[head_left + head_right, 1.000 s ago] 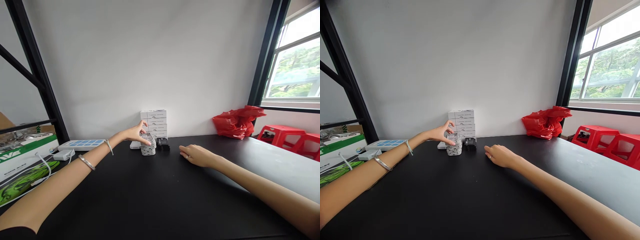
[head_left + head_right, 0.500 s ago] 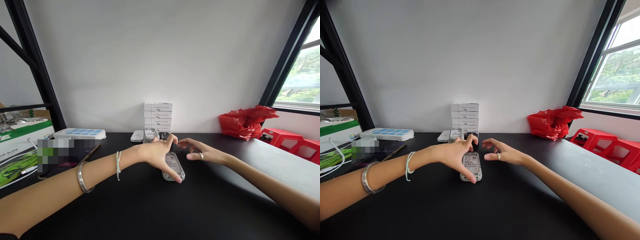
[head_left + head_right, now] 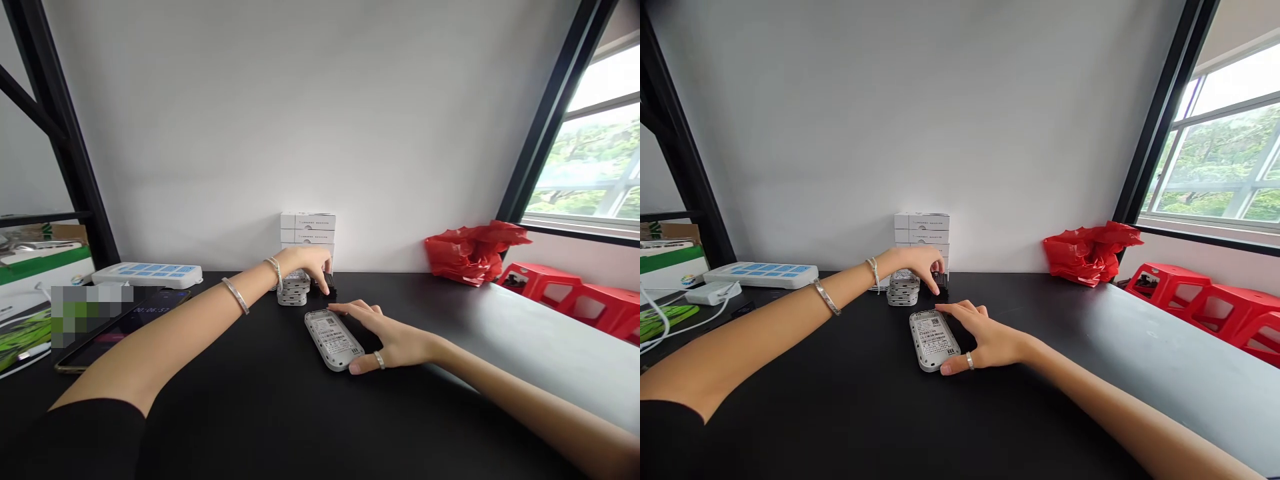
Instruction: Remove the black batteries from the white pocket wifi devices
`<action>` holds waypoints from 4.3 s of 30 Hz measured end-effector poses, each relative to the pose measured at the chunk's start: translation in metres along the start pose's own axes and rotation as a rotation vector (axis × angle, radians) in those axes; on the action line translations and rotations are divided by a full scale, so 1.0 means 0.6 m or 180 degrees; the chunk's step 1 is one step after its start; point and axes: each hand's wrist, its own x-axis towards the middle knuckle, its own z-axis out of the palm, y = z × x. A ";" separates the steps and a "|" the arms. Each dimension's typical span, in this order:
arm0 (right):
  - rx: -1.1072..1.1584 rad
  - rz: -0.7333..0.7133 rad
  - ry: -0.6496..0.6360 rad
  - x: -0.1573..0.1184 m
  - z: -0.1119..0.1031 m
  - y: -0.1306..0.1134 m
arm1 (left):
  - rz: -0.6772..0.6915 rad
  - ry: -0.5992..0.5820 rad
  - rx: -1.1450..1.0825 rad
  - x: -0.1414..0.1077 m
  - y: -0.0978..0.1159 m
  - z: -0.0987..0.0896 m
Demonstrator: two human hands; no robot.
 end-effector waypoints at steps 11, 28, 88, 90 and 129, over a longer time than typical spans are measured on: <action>-0.0294 -0.0157 0.0272 0.000 0.013 -0.003 | 0.0009 -0.0002 0.0028 0.023 0.001 0.012; -0.0151 -0.0181 0.0333 -0.008 0.017 -0.015 | 0.0333 0.0233 -0.0603 -0.002 -0.019 0.029; 0.0591 0.0479 0.0589 0.061 -0.086 0.132 | 0.0154 0.1036 -0.0530 -0.220 0.051 0.164; 0.0712 0.0474 0.0789 0.045 -0.085 0.145 | 0.0164 0.1040 -0.0553 -0.221 0.052 0.163; 0.0223 -0.0513 0.0334 0.187 -0.067 -0.017 | 0.0224 0.1066 -0.0440 -0.222 0.054 0.163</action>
